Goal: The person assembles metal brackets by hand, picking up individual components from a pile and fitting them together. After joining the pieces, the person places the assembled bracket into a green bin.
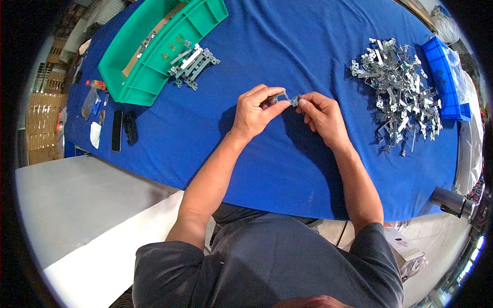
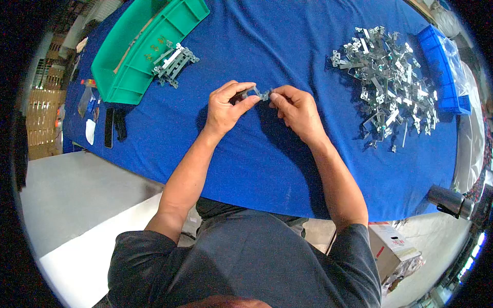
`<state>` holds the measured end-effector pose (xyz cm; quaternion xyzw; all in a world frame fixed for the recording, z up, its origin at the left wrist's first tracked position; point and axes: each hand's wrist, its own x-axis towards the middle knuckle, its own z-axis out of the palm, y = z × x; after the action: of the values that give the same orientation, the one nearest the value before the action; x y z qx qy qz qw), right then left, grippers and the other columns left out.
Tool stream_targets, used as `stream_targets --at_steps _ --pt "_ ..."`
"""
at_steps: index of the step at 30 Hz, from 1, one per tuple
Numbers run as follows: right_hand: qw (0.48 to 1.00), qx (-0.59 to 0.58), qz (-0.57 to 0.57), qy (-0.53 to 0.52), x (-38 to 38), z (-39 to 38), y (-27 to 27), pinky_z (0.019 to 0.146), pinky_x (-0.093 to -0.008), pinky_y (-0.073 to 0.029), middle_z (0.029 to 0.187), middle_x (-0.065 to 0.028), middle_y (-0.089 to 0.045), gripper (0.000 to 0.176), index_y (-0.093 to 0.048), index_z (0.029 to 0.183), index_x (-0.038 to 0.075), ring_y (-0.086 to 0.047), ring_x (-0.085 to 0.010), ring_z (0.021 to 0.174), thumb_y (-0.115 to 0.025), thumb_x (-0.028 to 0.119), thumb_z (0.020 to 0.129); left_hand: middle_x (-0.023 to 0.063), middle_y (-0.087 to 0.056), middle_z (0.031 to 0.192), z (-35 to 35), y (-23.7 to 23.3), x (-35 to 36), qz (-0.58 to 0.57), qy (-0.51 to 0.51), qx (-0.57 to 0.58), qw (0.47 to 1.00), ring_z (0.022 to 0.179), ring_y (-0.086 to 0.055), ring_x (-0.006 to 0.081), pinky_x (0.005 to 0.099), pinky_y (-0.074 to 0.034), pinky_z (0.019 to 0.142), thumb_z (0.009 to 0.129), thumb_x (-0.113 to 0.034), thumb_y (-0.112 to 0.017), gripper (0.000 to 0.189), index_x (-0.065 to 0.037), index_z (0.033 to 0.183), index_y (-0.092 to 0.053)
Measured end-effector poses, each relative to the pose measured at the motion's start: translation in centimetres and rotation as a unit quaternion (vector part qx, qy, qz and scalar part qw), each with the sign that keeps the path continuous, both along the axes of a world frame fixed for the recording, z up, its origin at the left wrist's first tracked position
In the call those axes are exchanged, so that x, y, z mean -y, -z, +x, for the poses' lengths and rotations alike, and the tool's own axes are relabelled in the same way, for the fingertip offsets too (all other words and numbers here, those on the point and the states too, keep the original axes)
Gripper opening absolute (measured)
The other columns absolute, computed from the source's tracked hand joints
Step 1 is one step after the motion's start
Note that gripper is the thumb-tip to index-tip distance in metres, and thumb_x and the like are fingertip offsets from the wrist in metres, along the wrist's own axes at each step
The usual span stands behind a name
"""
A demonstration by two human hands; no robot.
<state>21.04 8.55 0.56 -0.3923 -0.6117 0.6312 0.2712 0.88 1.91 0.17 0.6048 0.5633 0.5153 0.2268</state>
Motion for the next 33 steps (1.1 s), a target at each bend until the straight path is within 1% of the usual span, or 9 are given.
stream_targets --at_steps 6,8,12,14,17,20,26,30,33 --pt "0.999 0.044 0.019 -0.022 0.1 0.0 -0.2 0.048 -0.0233 -0.044 0.076 0.0014 -0.066 0.022 -0.071 0.101 0.004 -0.055 -0.0048 0.06 -0.062 0.023 0.103 0.0007 -0.063 0.079 -0.1 -0.2 0.1 -0.012 -0.01 0.02 1.0 0.067 -0.053 0.0073 0.0247 -0.043 0.059 0.083 -0.013 -0.085 0.028 -0.003 0.108 -0.076" --pt "0.998 0.049 0.017 -0.021 0.1 0.0 -0.1 0.048 -0.0235 -0.044 0.076 0.0014 -0.066 0.022 -0.071 0.1 0.004 -0.055 -0.0049 0.06 -0.062 0.023 0.103 0.0031 -0.065 0.08 -0.3 0.0 0.0 -0.007 -0.011 0.005 1.0 0.066 -0.057 0.0088 0.0255 -0.047 0.059 0.082 -0.014 -0.085 0.029 -0.002 0.106 -0.076" --pt "0.996 0.066 0.03 -0.045 0.1 0.1 -0.3 0.049 -0.0206 -0.043 0.082 -0.001 -0.068 0.021 -0.07 0.107 0.001 -0.053 -0.0037 0.061 -0.061 0.019 0.104 0.0014 -0.064 0.08 -0.1 -0.1 0.1 -0.027 0.017 0.028 0.999 0.068 -0.055 0.0076 0.0241 -0.045 0.061 0.082 -0.013 -0.085 0.029 -0.003 0.109 -0.076" --pt "0.995 0.076 0.038 -0.053 0.0 0.1 -0.5 0.051 -0.0208 -0.043 0.083 -0.0011 -0.067 0.021 -0.07 0.109 0.0 -0.054 -0.0041 0.063 -0.061 0.019 0.104 0.0022 -0.065 0.08 -0.1 0.0 0.1 -0.019 0.026 0.003 0.999 0.067 -0.056 0.0083 0.0246 -0.046 0.06 0.082 -0.013 -0.085 0.03 -0.003 0.108 -0.076" --pt "0.999 0.012 0.027 -0.02 0.0 0.1 0.4 0.055 -0.0255 -0.05 0.084 -0.003 -0.068 0.022 -0.069 0.111 0.001 -0.059 -0.0075 0.066 -0.06 0.019 0.103 0.0032 -0.066 0.08 -0.1 0.2 0.0 -0.014 0.033 -0.02 0.999 0.067 -0.058 0.0091 0.0254 -0.048 0.06 0.081 -0.013 -0.086 0.03 -0.003 0.108 -0.076" --pt "0.997 -0.062 -0.043 -0.028 -0.4 0.3 0.5 0.056 -0.0258 -0.051 0.086 -0.0045 -0.067 0.024 -0.067 0.117 0.0 -0.06 -0.0084 0.068 -0.059 0.018 0.104 0.0037 -0.066 0.08 0.1 0.1 0.1 -0.008 0.044 -0.033 0.998 0.066 -0.059 0.0102 0.0266 -0.048 0.059 0.081 -0.014 -0.086 0.031 -0.003 0.108 -0.076" --pt "0.999 0.0 -0.011 -0.037 -0.3 0.4 0.0 0.055 -0.0234 -0.05 0.084 -0.0038 -0.065 0.023 -0.066 0.111 -0.002 -0.06 -0.0077 0.068 -0.058 0.02 0.105 0.005 -0.065 0.078 0.2 -0.3 0.1 0.003 0.075 -0.056 0.996 0.064 -0.058 0.0133 0.0291 -0.047 0.057 0.08 -0.016 -0.087 0.031 -0.004 0.106 -0.077" --pt "0.984 -0.144 -0.048 0.094 -0.2 -0.2 0.3 0.053 -0.0211 -0.045 0.079 -0.0007 -0.065 0.021 -0.069 0.104 0.002 -0.057 -0.0063 0.064 -0.061 0.021 0.104 0.0041 -0.064 0.078 0.2 -0.3 0.2 0.003 0.062 -0.052 0.997 0.064 -0.058 0.0118 0.0279 -0.046 0.057 0.08 -0.015 -0.087 0.031 -0.004 0.107 -0.076" --pt "1.0 0.005 -0.028 0.01 0.2 0.1 -0.7 0.054 -0.0222 -0.045 0.079 -0.0004 -0.067 0.021 -0.07 0.103 0.001 -0.056 -0.0068 0.063 -0.062 0.02 0.103 0.0026 -0.064 0.078 0.1 0.0 0.1 0.0 0.004 -0.001 1.0 0.066 -0.056 0.0093 0.0261 -0.045 0.058 0.08 -0.013 -0.086 0.031 -0.003 0.108 -0.076"
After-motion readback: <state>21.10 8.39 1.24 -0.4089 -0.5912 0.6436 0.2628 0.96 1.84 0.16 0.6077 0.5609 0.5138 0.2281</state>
